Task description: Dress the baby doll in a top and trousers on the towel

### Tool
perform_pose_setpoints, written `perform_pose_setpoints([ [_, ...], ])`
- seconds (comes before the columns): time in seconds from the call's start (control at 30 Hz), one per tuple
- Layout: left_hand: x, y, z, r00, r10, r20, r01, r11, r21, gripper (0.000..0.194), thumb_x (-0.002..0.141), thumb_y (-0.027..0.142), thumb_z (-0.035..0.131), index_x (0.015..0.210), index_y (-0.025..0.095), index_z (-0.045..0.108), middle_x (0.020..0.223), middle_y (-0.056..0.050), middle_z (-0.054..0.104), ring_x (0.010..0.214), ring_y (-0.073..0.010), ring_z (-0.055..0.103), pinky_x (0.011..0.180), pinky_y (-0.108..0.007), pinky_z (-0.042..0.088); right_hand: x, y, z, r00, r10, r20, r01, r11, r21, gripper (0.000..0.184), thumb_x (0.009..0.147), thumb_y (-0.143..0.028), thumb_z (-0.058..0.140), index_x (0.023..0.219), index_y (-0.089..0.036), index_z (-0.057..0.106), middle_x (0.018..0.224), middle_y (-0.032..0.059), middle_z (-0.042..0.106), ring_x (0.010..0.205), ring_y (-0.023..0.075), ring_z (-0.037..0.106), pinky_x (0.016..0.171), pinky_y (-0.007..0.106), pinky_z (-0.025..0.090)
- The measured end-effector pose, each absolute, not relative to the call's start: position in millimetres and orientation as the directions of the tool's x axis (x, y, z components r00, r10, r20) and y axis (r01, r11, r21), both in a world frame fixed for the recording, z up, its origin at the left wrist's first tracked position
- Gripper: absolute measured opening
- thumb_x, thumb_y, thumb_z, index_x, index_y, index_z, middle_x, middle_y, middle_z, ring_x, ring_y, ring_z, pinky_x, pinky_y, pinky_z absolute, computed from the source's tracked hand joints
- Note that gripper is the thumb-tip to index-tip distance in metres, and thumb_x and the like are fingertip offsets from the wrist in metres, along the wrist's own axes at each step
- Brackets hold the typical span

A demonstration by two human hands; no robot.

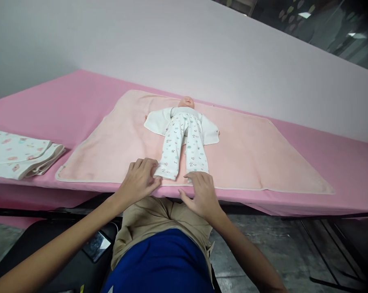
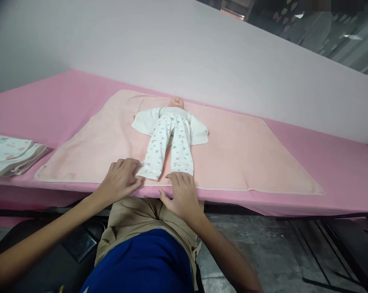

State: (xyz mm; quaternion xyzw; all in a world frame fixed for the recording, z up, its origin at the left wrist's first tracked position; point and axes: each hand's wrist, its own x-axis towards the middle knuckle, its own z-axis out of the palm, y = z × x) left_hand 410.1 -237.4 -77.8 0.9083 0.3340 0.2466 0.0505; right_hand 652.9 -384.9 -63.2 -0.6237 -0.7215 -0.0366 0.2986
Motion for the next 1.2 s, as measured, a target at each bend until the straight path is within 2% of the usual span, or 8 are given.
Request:
perform_pose_setpoints([
  [0.17, 413.1, -221.9, -70.3, 0.59, 0.717, 0.372, 0.577, -0.696, 0.427, 0.021, 0.097, 0.028, 0.061, 0.116, 0.021, 0.056, 0.109, -0.007, 0.076, 0.097, -0.0292, 0.069, 0.092, -0.046, 0.042, 619.5, -323.5, -70.1, 0.022, 0.877, 0.479, 0.927, 0.161, -0.339, 0.014, 0.097, -0.02, 0.067, 0.108, -0.022, 0.06, 0.098, 0.0045, 0.072, 0.098, 0.0272, 0.065, 0.096, 0.045, 0.044],
  [0.33, 413.6, -229.7, -45.6, 0.518, 0.701, 0.49, 0.587, -0.708, 0.393, 0.025, 0.097, 0.032, 0.062, 0.118, 0.021, 0.053, 0.106, -0.006, 0.074, 0.094, -0.029, 0.069, 0.09, -0.044, 0.043, 629.9, -319.2, -45.4, -0.021, 0.756, 0.654, 0.916, 0.276, -0.29, 0.026, 0.09, -0.007, 0.061, 0.112, -0.022, 0.06, 0.09, 0.0014, 0.07, 0.089, 0.0239, 0.064, 0.095, 0.041, 0.043],
  [0.47, 414.1, -243.8, -51.6, 0.582, 0.738, 0.341, 0.622, -0.674, 0.399, 0.03, 0.094, 0.031, 0.065, 0.119, 0.022, 0.052, 0.11, -0.008, 0.069, 0.097, -0.0315, 0.066, 0.084, -0.044, 0.043, 634.6, -332.9, -36.8, -0.197, 0.779, 0.596, 0.884, 0.404, -0.236, 0.033, 0.09, -0.005, 0.059, 0.12, -0.02, 0.062, 0.095, 0.0029, 0.072, 0.09, 0.0238, 0.065, 0.093, 0.041, 0.043],
  [0.73, 403.2, -246.8, -47.6, 0.68, 0.711, 0.182, 0.588, -0.676, 0.445, 0.025, 0.095, 0.031, 0.06, 0.118, 0.023, 0.057, 0.12, -0.009, 0.067, 0.109, -0.0325, 0.063, 0.095, -0.05, 0.048, 659.7, -346.2, -33.9, -0.2, 0.879, 0.432, 0.742, 0.424, -0.519, 0.024, 0.099, -0.026, 0.07, 0.121, -0.025, 0.063, 0.109, 0.0054, 0.072, 0.103, 0.0258, 0.066, 0.094, 0.043, 0.048],
  [0.9, 442.0, -136.8, -24.3, 0.711, 0.644, 0.282, 0.394, -0.697, 0.599, 0.038, 0.107, 0.044, 0.05, 0.14, 0.025, 0.054, 0.143, -0.012, 0.062, 0.134, -0.0312, 0.056, 0.111, -0.049, 0.049, 756.6, -255.2, -12.6, 0.104, 0.84, 0.532, 0.739, 0.293, -0.607, 0.017, 0.106, -0.037, 0.063, 0.119, -0.026, 0.068, 0.122, 0.0093, 0.072, 0.115, 0.0282, 0.067, 0.105, 0.048, 0.051],
  [1.0, 500.6, -42.6, -15.5, 0.699, 0.612, 0.37, 0.31, -0.725, 0.615, 0.046, 0.104, 0.051, 0.055, 0.14, 0.022, 0.057, 0.148, -0.014, 0.061, 0.136, -0.0317, 0.053, 0.115, -0.051, 0.046, 807.9, -170.7, -1.1, 0.208, 0.889, 0.408, 0.656, 0.183, -0.732, 0.024, 0.098, -0.041, 0.073, 0.113, -0.023, 0.069, 0.125, 0.0111, 0.072, 0.112, 0.0269, 0.068, 0.107, 0.048, 0.051],
  [1.07, 538.8, 9.4, -9.9, 0.707, 0.622, 0.337, 0.28, -0.684, 0.673, 0.049, 0.096, 0.056, 0.068, 0.128, 0.02, 0.062, 0.134, -0.015, 0.066, 0.133, -0.0325, 0.053, 0.108, -0.047, 0.049, 828.7, -124.9, 4.0, 0.167, 0.945, 0.281, 0.611, 0.125, -0.782, 0.031, 0.091, -0.044, 0.082, 0.108, -0.022, 0.069, 0.118, 0.0097, 0.072, 0.102, 0.0245, 0.066, 0.097, 0.043, 0.052],
  [1.2, 579.1, 63.4, -1.5, 0.817, 0.55, 0.171, 0.246, -0.602, 0.76, 0.046, 0.083, 0.061, 0.084, 0.089, 0.02, 0.063, 0.088, -0.006, 0.064, 0.085, -0.0217, 0.057, 0.076, -0.035, 0.044, 845.2, -77.5, 1.8, -0.027, 0.993, 0.111, 0.611, 0.104, -0.785, 0.045, 0.08, -0.055, 0.092, 0.082, -0.023, 0.061, 0.08, -0.0017, 0.057, 0.075, 0.0163, 0.048, 0.075, 0.032, 0.041],
])
